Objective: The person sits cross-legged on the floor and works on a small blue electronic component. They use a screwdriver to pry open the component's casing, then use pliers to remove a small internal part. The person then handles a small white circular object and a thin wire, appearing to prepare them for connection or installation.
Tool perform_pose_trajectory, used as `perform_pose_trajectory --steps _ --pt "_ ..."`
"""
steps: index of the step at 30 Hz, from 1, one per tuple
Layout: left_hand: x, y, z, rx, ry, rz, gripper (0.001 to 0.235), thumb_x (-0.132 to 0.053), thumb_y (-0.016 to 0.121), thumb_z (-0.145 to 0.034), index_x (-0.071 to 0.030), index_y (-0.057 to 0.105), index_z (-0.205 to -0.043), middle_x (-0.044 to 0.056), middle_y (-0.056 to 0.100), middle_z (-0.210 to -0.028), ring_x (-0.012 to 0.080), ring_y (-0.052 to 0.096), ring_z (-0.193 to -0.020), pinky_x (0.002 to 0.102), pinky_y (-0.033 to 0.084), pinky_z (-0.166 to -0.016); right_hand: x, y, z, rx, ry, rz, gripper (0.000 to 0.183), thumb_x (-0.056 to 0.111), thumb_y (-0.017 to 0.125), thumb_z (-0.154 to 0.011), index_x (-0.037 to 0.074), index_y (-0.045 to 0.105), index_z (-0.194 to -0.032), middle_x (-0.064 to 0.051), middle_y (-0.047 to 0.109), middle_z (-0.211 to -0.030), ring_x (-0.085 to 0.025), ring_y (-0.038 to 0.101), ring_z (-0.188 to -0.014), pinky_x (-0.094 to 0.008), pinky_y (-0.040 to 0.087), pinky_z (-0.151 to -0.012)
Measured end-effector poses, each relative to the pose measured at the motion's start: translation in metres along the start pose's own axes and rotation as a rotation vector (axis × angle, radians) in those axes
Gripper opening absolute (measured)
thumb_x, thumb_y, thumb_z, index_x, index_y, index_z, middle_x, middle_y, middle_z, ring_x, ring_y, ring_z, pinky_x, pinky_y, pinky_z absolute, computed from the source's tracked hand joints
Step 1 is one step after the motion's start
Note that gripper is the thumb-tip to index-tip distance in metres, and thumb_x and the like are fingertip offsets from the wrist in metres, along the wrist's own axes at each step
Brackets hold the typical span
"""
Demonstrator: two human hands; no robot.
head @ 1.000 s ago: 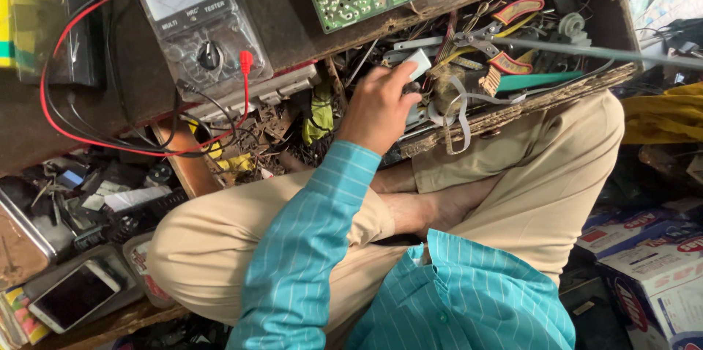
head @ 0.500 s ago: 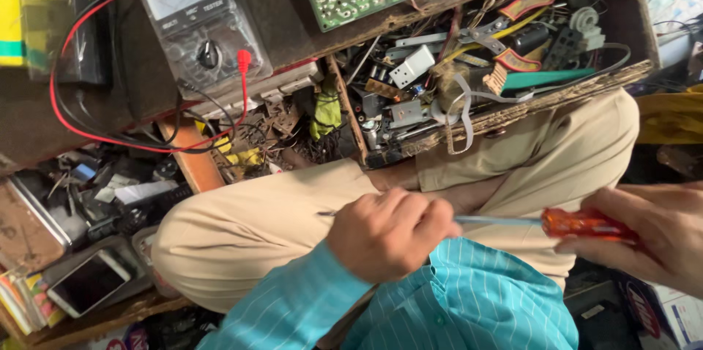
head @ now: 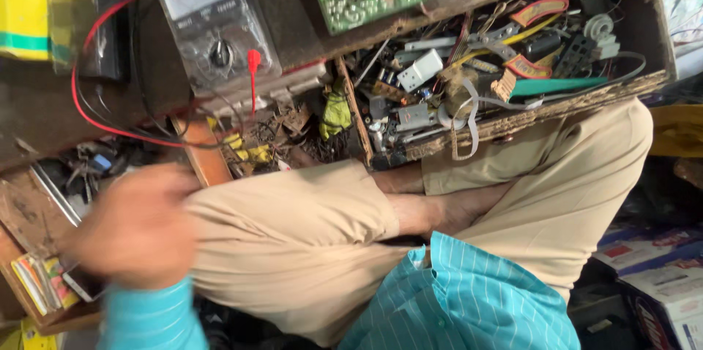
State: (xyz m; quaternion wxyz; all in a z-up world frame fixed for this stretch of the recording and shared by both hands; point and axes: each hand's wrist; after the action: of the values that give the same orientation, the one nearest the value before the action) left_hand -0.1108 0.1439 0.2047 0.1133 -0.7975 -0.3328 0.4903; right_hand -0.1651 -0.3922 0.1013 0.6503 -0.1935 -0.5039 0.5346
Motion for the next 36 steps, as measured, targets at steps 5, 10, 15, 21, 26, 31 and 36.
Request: perform_pose_trajectory --steps 5,10,15,21,26,31,36 --pt "0.008 -0.004 0.015 -0.12 -0.421 0.658 0.017 -0.015 0.063 -0.119 -0.006 0.049 -0.122 0.019 0.069 -0.098 0.0244 0.069 -0.088 0.041 0.061 -0.085 0.031 0.002 -0.017 -0.205 0.131 -0.205 0.042 0.03 0.083 -0.073 0.006 0.073 -0.107 -0.003 0.079 -0.089 -0.008 0.073 -0.076 -0.025 0.06 -0.068" --pt "-0.01 0.092 0.045 0.123 -0.641 1.055 0.014 -0.007 0.055 -0.113 -0.007 0.042 -0.117 0.026 0.071 -0.116 0.0356 0.073 -0.11 0.045 0.061 -0.095 0.094 0.022 -0.054 -0.262 -0.072 -0.62 0.035 0.015 0.083 -0.079 0.0 0.072 -0.109 -0.006 0.079 -0.091 -0.008 0.072 -0.076 -0.024 0.06 -0.066" --pt "-0.022 0.129 0.036 0.118 -0.732 1.199 0.018 -0.004 0.053 -0.108 -0.005 0.039 -0.12 0.025 0.069 -0.113 0.0356 0.073 -0.106 0.048 0.064 -0.095 0.125 0.029 -0.09 -0.335 -0.16 -0.802 0.028 0.011 0.084 -0.083 -0.001 0.075 -0.107 -0.005 0.077 -0.091 -0.006 0.068 -0.081 -0.023 0.057 -0.072" --pt "-0.013 0.135 0.038 0.108 -0.761 1.196 0.02 -0.004 0.054 -0.108 -0.006 0.038 -0.12 0.025 0.068 -0.112 0.0355 0.073 -0.105 0.048 0.064 -0.093 0.137 0.019 -0.097 -0.331 -0.199 -0.745 0.029 0.01 0.085 -0.082 -0.001 0.073 -0.105 -0.005 0.077 -0.093 -0.006 0.067 -0.083 -0.023 0.057 -0.075" --pt "-0.015 0.149 0.047 0.177 -0.742 1.228 0.019 -0.005 0.054 -0.108 -0.006 0.037 -0.116 0.026 0.069 -0.112 0.0352 0.074 -0.106 0.049 0.065 -0.094 0.137 0.023 -0.101 -0.271 -0.234 -0.755 0.028 0.011 0.084 -0.082 -0.001 0.073 -0.105 -0.005 0.078 -0.095 -0.006 0.07 -0.087 -0.024 0.059 -0.078" --pt "-0.01 0.158 0.06 0.291 -0.669 1.286 0.021 -0.007 0.055 -0.11 -0.008 0.035 -0.116 0.025 0.069 -0.11 0.0324 0.074 -0.106 0.048 0.065 -0.096 0.126 0.041 -0.095 0.016 -0.045 -1.113 0.023 0.014 0.074 -0.091 -0.001 0.072 -0.11 -0.003 0.076 -0.093 -0.007 0.068 -0.085 -0.025 0.057 -0.075" --pt "-0.015 0.176 0.073 0.449 -0.726 1.283 0.019 -0.008 0.056 -0.11 -0.005 0.038 -0.116 0.024 0.07 -0.11 0.029 0.073 -0.105 0.043 0.064 -0.095 0.123 0.063 -0.087 0.298 0.118 -1.267 0.027 0.017 0.07 -0.096 0.001 0.067 -0.117 0.001 0.065 -0.085 -0.005 0.054 -0.07 -0.022 0.044 -0.058"
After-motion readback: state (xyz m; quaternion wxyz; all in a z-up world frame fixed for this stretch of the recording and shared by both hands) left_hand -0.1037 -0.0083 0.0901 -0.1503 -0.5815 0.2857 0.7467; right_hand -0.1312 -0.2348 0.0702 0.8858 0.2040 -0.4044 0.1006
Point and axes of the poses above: each hand's wrist, its own z-axis away from the middle knuckle, its own y-axis out of the palm, x = y × z
